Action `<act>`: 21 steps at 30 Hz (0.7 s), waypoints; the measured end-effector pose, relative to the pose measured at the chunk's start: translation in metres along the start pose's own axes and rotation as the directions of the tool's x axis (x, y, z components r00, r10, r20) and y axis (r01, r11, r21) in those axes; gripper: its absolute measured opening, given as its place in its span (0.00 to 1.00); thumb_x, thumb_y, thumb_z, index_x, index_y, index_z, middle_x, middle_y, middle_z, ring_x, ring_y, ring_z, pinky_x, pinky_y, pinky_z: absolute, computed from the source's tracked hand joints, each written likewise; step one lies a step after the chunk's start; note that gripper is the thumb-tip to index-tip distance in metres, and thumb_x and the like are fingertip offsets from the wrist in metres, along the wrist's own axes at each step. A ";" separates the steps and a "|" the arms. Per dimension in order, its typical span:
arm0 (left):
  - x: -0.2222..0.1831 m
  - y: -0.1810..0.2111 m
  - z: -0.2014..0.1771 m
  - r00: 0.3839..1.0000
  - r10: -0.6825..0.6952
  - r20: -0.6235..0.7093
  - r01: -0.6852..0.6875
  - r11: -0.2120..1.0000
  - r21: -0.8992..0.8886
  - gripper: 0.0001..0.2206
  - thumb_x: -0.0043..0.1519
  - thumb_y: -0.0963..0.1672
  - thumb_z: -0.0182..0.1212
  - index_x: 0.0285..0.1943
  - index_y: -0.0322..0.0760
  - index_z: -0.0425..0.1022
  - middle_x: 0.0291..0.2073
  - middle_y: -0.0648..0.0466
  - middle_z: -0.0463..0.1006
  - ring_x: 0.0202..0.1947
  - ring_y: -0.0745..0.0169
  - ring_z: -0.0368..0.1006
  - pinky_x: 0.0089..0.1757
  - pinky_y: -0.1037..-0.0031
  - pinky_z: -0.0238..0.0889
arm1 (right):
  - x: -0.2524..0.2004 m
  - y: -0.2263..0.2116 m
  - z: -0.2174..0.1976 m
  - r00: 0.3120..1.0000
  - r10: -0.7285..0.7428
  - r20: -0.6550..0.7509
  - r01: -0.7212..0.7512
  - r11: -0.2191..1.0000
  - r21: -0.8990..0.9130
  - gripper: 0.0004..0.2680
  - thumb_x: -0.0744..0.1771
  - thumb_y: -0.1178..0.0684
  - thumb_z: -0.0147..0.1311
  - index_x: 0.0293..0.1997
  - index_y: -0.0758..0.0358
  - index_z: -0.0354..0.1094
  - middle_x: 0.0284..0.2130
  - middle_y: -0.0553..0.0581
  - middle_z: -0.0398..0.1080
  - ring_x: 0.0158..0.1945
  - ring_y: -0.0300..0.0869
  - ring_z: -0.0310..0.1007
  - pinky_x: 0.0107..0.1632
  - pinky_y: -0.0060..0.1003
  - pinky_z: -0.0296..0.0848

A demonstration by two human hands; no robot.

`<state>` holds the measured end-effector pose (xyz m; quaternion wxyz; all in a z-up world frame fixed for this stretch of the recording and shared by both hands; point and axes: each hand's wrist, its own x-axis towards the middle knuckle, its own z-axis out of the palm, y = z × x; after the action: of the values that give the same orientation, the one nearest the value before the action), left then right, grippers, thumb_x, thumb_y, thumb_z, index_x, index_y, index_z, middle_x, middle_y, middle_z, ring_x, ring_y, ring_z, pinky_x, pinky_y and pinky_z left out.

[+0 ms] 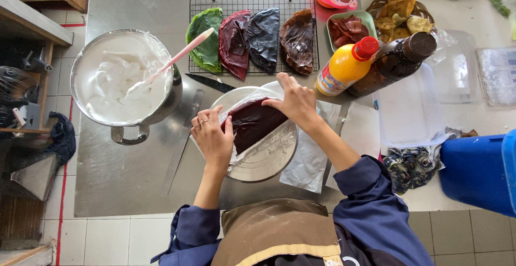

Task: The person applies white frosting to the sides and top of a layered cake using a spatula and then places a dark red sheet of flavored gel or fruit leather on top, smoothing it into place by hand before adding more frosting.

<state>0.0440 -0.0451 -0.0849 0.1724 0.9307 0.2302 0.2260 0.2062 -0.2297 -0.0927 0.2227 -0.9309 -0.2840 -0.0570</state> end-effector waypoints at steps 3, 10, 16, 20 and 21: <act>0.000 -0.007 0.002 0.999 0.035 0.024 -0.034 0.998 -0.045 0.18 0.60 0.46 0.66 0.59 0.42 0.75 0.49 0.53 0.71 0.55 0.53 0.63 0.52 0.61 0.56 | 0.002 0.001 -0.003 1.000 0.023 0.006 -0.023 0.999 0.028 0.33 0.57 0.27 0.66 0.59 0.59 0.62 0.46 0.58 0.75 0.41 0.55 0.79 0.38 0.49 0.76; 0.000 -0.012 0.004 0.996 -0.003 0.085 0.012 0.994 -0.109 0.18 0.61 0.47 0.66 0.60 0.42 0.75 0.51 0.53 0.71 0.57 0.51 0.62 0.54 0.59 0.55 | 0.011 0.018 -0.014 0.996 0.005 0.093 -0.019 0.988 0.155 0.28 0.59 0.34 0.67 0.60 0.56 0.63 0.44 0.59 0.69 0.42 0.54 0.75 0.41 0.50 0.73; 0.002 -0.015 0.003 0.993 -0.027 0.119 0.052 0.976 -0.212 0.15 0.63 0.46 0.64 0.58 0.41 0.76 0.52 0.52 0.72 0.58 0.50 0.62 0.56 0.58 0.54 | -0.022 0.027 -0.015 0.988 -0.096 -0.125 0.118 0.975 0.189 0.07 0.65 0.51 0.66 0.42 0.57 0.72 0.41 0.54 0.69 0.50 0.47 0.71 0.51 0.44 0.70; 0.004 -0.016 0.005 0.986 -0.041 0.163 0.095 0.935 -0.341 0.13 0.62 0.42 0.61 0.56 0.42 0.77 0.53 0.54 0.73 0.60 0.49 0.62 0.59 0.58 0.54 | -0.059 0.020 -0.008 0.991 -0.130 -0.039 0.134 0.980 0.150 0.07 0.65 0.51 0.66 0.45 0.54 0.78 0.46 0.50 0.72 0.55 0.45 0.66 0.57 0.47 0.62; 0.005 -0.015 0.005 0.986 -0.039 0.164 0.094 0.935 -0.341 0.13 0.62 0.42 0.61 0.56 0.42 0.77 0.53 0.54 0.73 0.60 0.49 0.62 0.59 0.58 0.54 | -0.068 0.017 -0.006 0.991 -0.127 -0.040 0.132 0.980 0.150 0.07 0.65 0.51 0.66 0.45 0.54 0.78 0.46 0.50 0.72 0.55 0.45 0.66 0.57 0.47 0.62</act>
<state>0.0455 -0.0309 -0.0942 0.3592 0.8919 0.2040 0.1841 0.1594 -0.2789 -0.1096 0.2932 -0.8898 -0.3440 -0.0635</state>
